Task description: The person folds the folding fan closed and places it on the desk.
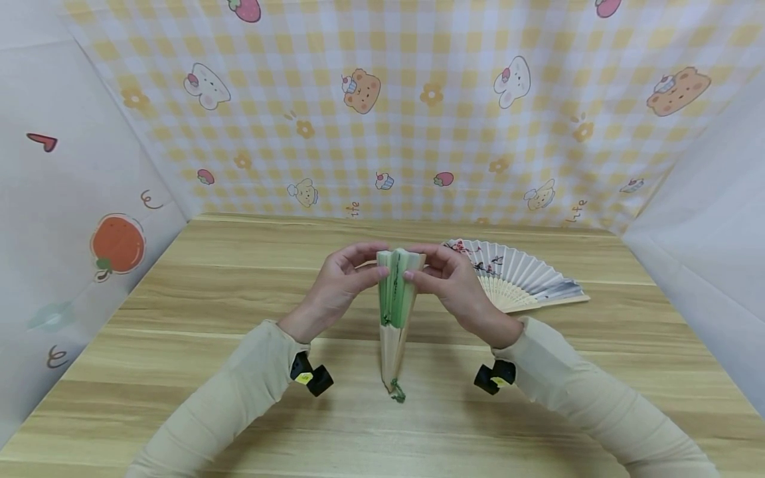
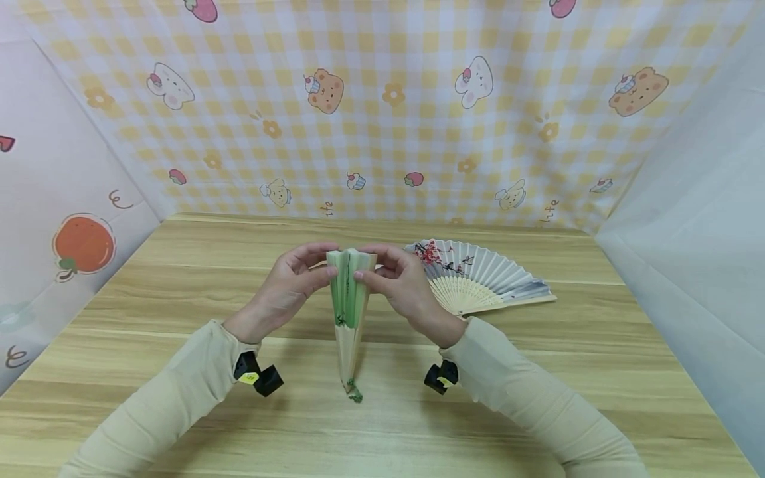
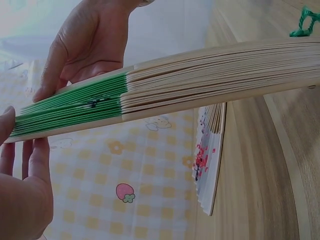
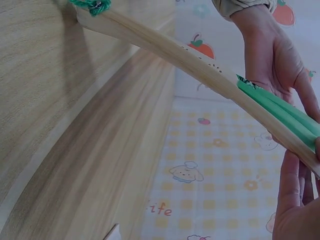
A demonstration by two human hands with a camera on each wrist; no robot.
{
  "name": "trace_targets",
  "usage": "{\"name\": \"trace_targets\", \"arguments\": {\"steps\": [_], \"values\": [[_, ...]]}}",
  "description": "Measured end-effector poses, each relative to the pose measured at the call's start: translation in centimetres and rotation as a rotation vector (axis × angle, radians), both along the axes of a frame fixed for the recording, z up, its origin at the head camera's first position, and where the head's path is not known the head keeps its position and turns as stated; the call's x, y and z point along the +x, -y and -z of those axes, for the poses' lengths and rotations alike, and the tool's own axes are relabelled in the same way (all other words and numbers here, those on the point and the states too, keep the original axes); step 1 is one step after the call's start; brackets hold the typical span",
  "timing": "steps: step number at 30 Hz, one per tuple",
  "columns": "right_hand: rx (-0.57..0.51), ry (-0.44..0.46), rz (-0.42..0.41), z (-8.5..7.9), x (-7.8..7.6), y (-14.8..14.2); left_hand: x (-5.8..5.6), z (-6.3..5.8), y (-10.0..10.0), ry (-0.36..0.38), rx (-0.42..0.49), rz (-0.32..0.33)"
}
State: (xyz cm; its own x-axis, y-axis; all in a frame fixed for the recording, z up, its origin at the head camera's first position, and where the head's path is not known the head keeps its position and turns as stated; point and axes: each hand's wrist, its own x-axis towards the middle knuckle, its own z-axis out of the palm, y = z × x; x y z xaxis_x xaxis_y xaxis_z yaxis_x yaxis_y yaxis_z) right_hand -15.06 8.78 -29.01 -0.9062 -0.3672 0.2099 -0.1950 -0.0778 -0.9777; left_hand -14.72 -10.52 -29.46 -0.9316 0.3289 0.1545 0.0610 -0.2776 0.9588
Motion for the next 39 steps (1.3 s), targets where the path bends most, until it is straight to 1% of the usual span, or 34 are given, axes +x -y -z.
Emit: {"name": "trace_targets", "arguments": {"steps": [3,6,13,17,22,29,39], "values": [[-0.018,-0.040,-0.022,0.11,0.02,-0.07,0.07,-0.07,-0.05,0.005,0.007,-0.001],[-0.007,-0.058,-0.027,0.14,0.05,-0.13,0.10,-0.10,-0.07,0.002,0.004,-0.002],[0.031,0.012,-0.006,0.01,0.06,-0.12,0.13,-0.15,-0.13,0.009,0.000,-0.017],[0.031,0.020,-0.008,-0.06,0.09,-0.10,0.06,-0.16,-0.15,0.016,-0.005,-0.027],[0.032,-0.016,-0.011,-0.11,0.27,0.01,-0.07,-0.19,-0.22,0.017,-0.008,-0.030],[0.069,-0.083,0.002,-0.13,0.59,0.17,-0.04,-0.25,-0.38,0.013,-0.010,-0.044],[0.104,-0.071,0.002,-0.30,0.54,0.28,0.01,-0.68,-0.41,0.019,-0.032,-0.069]]}}
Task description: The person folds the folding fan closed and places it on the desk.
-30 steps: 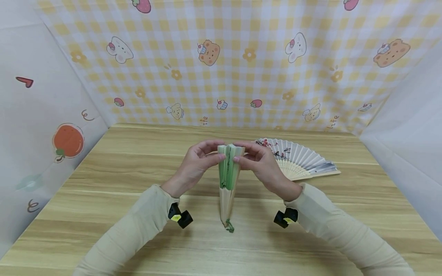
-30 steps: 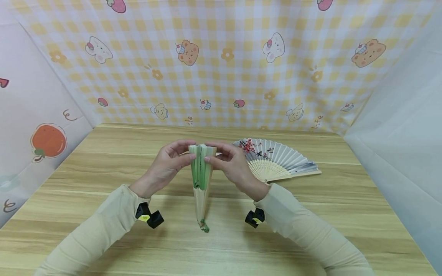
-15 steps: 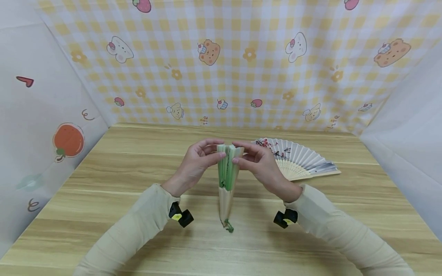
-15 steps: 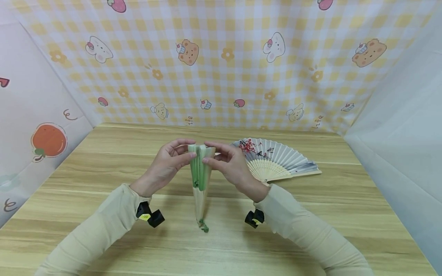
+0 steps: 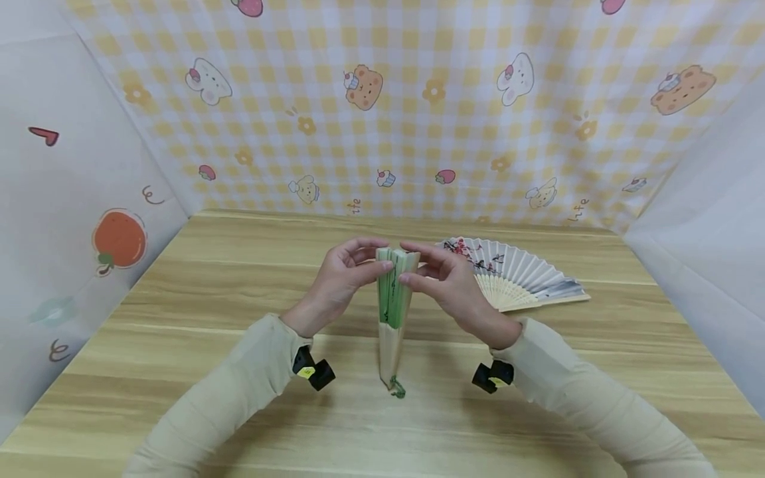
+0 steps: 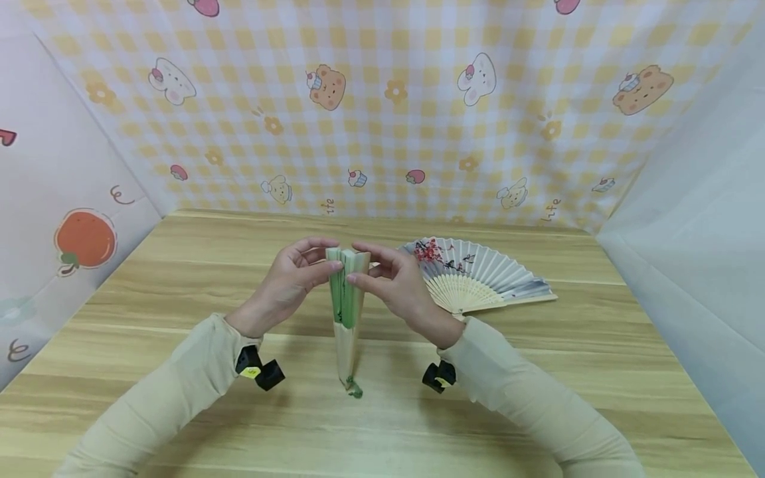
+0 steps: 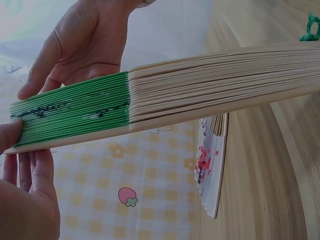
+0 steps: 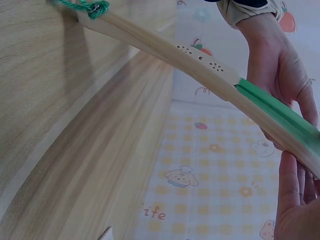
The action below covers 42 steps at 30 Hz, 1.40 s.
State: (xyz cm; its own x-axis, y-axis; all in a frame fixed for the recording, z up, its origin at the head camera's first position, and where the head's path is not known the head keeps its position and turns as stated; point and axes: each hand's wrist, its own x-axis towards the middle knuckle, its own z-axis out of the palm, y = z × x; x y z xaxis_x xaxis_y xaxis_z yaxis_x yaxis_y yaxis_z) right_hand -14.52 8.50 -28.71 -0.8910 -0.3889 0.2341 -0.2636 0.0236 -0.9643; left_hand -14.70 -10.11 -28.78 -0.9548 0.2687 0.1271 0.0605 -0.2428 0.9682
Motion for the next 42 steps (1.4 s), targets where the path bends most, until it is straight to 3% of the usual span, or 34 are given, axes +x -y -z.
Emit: {"name": "trace_targets", "arguments": {"steps": [9,24,31,42], "values": [[0.008,-0.003,-0.014,-0.3,-0.3,0.3,-0.1,-0.7,0.3,0.018,-0.037,-0.025],[-0.062,0.075,-0.086,-0.4,-0.8,1.4,-0.2,-0.9,0.7,0.038,-0.077,-0.066],[-0.078,0.161,-0.123,0.2,-1.4,2.2,-0.4,-0.4,1.7,0.041,-0.121,-0.076],[-0.083,0.329,-0.127,1.6,-3.6,4.9,-1.5,0.6,4.1,0.126,-0.197,-0.161]]}}
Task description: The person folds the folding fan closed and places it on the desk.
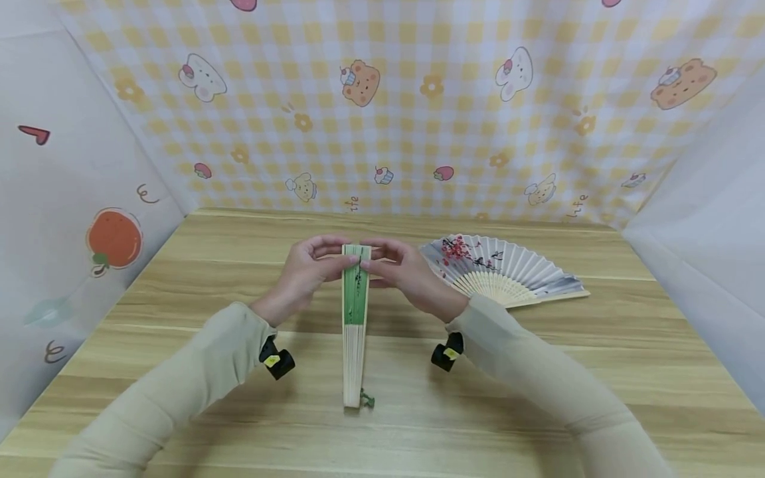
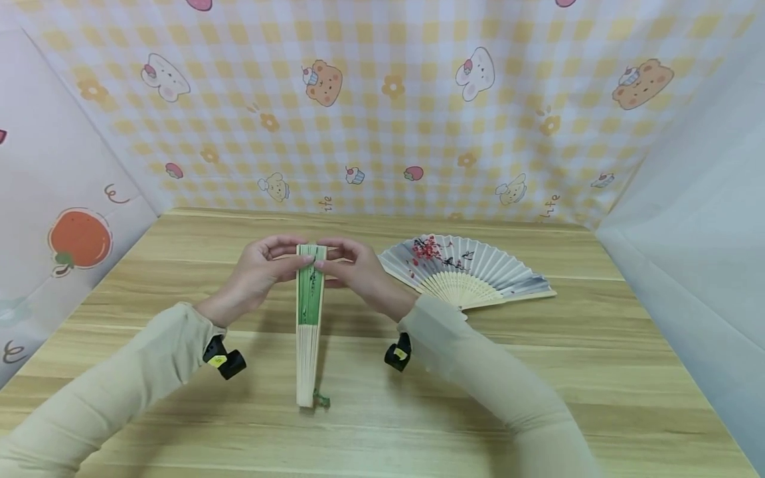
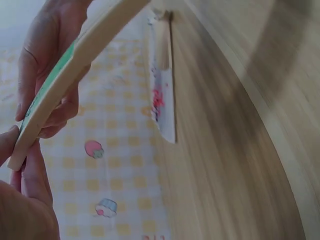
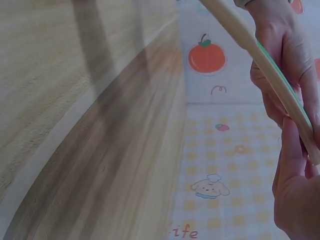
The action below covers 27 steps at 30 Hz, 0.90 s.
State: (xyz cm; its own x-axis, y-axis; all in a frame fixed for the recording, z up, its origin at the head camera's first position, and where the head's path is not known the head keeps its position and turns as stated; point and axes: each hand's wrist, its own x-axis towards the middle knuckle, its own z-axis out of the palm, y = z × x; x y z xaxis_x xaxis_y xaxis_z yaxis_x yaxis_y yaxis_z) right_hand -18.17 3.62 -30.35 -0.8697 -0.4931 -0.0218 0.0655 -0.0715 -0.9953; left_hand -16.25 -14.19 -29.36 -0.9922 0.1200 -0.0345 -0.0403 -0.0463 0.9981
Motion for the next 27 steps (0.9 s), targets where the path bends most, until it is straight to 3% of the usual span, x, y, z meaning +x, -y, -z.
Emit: {"name": "trace_targets", "arguments": {"steps": [9,18,27], "values": [[-0.015,0.170,0.040,1.1,-2.6,2.4,-2.4,1.5,1.9,0.072,-0.057,-0.037],[0.002,0.231,0.053,2.6,-4.8,3.9,-4.6,2.9,3.0,0.138,-0.084,-0.060],[0.067,0.250,0.080,4.1,-6.6,5.1,-6.2,4.4,4.0,0.156,-0.139,-0.081]]}}
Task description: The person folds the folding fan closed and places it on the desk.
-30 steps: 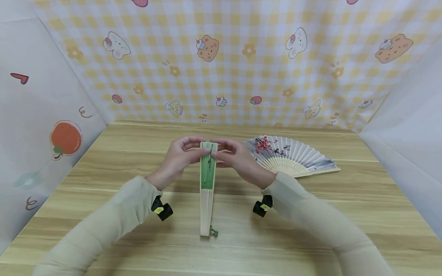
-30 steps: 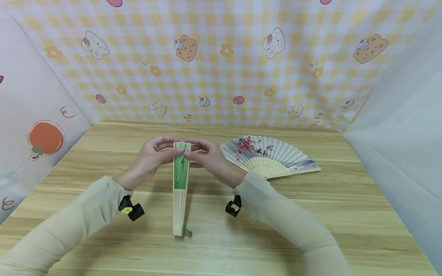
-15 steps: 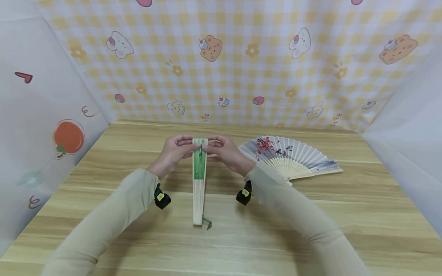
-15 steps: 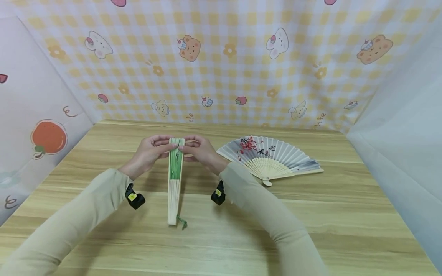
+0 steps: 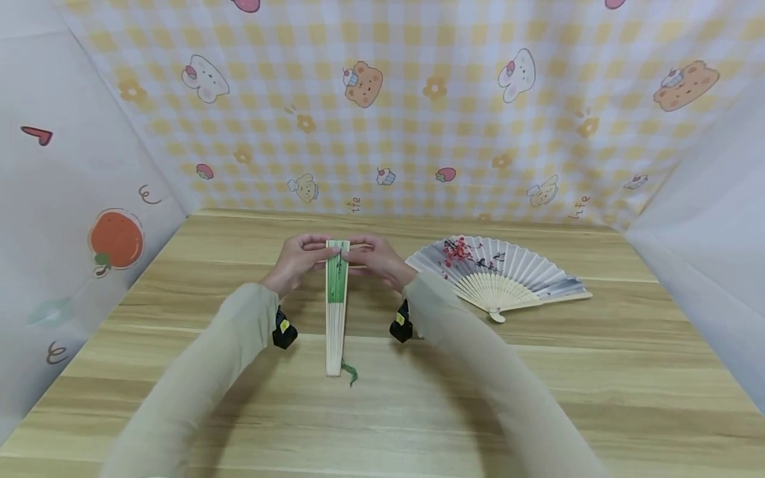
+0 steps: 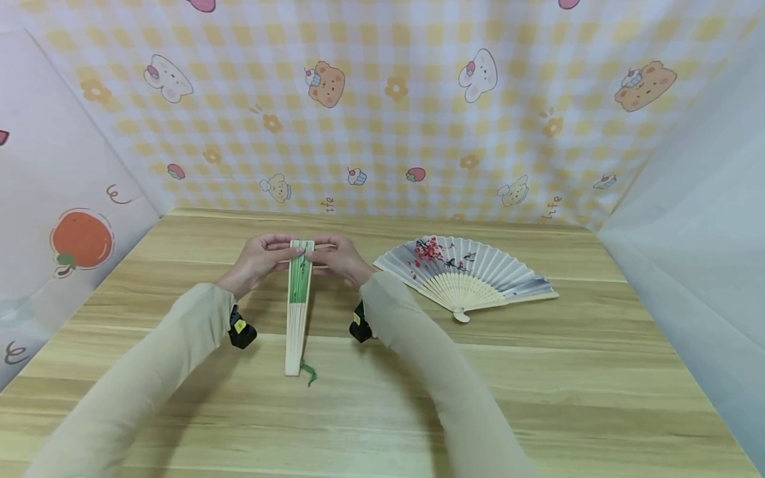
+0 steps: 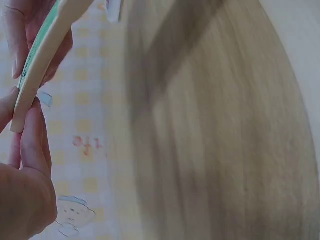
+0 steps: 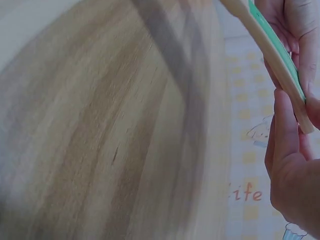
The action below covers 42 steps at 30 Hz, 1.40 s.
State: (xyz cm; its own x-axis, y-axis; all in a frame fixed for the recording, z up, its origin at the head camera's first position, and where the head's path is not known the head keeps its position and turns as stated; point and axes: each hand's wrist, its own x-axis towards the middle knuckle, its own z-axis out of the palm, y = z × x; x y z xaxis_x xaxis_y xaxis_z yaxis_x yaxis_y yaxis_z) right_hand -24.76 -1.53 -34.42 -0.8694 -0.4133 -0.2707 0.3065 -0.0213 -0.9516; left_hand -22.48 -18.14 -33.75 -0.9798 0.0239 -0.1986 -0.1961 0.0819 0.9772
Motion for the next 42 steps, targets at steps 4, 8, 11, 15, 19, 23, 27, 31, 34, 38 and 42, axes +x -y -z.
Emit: {"name": "trace_targets", "arguments": {"steps": [4,8,11,15,19,23,27,31,34,38,42], "values": [[0.023,0.011,0.017,0.7,-0.6,0.4,-0.8,0.9,0.3,0.006,-0.018,0.002],[0.058,0.015,0.023,1.3,-1.0,0.7,-1.4,1.7,0.3,0.027,-0.060,0.007],[0.076,0.015,0.033,1.7,-1.1,0.9,-1.7,2.3,0.2,0.040,-0.078,0.004],[0.110,0.015,0.054,2.1,-1.3,1.1,-1.8,2.9,0.2,0.050,-0.081,0.015],[0.141,0.025,0.058,2.6,-1.4,1.3,-1.9,3.3,0.3,0.082,-0.066,0.048],[0.172,0.038,0.062,3.0,-1.5,1.3,-2.1,3.6,0.4,0.116,-0.075,0.087],[0.195,0.037,0.063,3.2,-1.6,1.3,-2.1,3.6,0.4,0.132,-0.098,0.112],[0.191,0.030,0.055,3.2,-1.5,1.3,-2.0,3.4,0.3,0.143,-0.123,0.113],[0.196,0.024,0.048,3.1,-1.5,1.4,-1.9,3.4,0.3,0.134,-0.130,0.110],[0.214,0.011,0.041,3.1,-1.4,1.6,-1.8,3.4,0.3,0.128,-0.126,0.102],[0.223,-0.001,0.042,3.0,-1.3,1.7,-1.9,3.4,0.4,0.134,-0.137,0.102]]}}
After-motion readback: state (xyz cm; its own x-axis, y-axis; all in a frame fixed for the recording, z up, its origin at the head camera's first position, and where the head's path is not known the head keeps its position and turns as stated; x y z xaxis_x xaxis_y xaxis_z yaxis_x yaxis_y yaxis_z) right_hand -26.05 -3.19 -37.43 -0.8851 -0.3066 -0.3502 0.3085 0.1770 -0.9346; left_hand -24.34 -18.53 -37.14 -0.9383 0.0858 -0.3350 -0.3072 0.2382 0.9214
